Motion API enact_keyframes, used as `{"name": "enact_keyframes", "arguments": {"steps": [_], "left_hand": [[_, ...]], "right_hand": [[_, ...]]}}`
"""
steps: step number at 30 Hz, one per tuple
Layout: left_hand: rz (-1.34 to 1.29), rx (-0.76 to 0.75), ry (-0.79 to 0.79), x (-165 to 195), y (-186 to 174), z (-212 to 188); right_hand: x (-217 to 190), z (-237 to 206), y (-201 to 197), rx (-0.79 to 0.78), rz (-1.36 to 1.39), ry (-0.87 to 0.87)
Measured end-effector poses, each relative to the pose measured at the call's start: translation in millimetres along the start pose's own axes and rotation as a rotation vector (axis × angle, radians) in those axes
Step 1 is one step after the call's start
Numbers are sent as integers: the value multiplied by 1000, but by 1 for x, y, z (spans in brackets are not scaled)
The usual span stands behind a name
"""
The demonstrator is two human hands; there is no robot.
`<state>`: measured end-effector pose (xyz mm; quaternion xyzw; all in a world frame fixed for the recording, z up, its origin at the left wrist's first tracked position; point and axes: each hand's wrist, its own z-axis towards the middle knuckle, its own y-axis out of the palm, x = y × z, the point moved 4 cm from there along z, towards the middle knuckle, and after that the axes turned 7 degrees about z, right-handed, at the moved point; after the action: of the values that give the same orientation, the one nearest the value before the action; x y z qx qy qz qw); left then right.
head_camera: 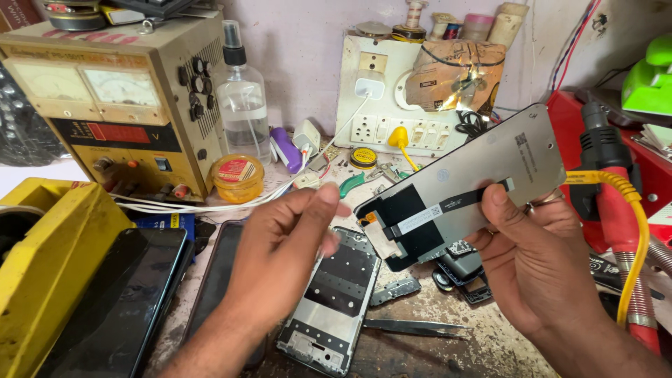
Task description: The person works at a cluttered repair bench, holding a phone display panel and peeling its backing, then aligns the panel against a phone frame. They use tweezers and a spudger to press and adjust the display assembly into the frame, repositioning the phone repeatedly while fitting the part.
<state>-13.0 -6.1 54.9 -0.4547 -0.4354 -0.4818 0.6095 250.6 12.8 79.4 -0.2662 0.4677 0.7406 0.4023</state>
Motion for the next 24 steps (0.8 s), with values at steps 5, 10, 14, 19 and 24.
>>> {"name": "enact_keyframes", "arguments": {"steps": [5,10,14,19,24], "left_hand": [[-197,-190,167,11,28,-13],[-384,-213,229,8,30,-16],[-392,-169,240,6,21,-13],[-402,-177,295,9,18,-14],[-402,-182,271,10,19,-14]], "right_hand": [[4,-5,0,28,-13,33],[4,-11,4,-1,-2,58],[1,-14,6,-24,-23,45],[0,-13,7,-74,23,29],[-1,-13,8,-118,97,22]]}}
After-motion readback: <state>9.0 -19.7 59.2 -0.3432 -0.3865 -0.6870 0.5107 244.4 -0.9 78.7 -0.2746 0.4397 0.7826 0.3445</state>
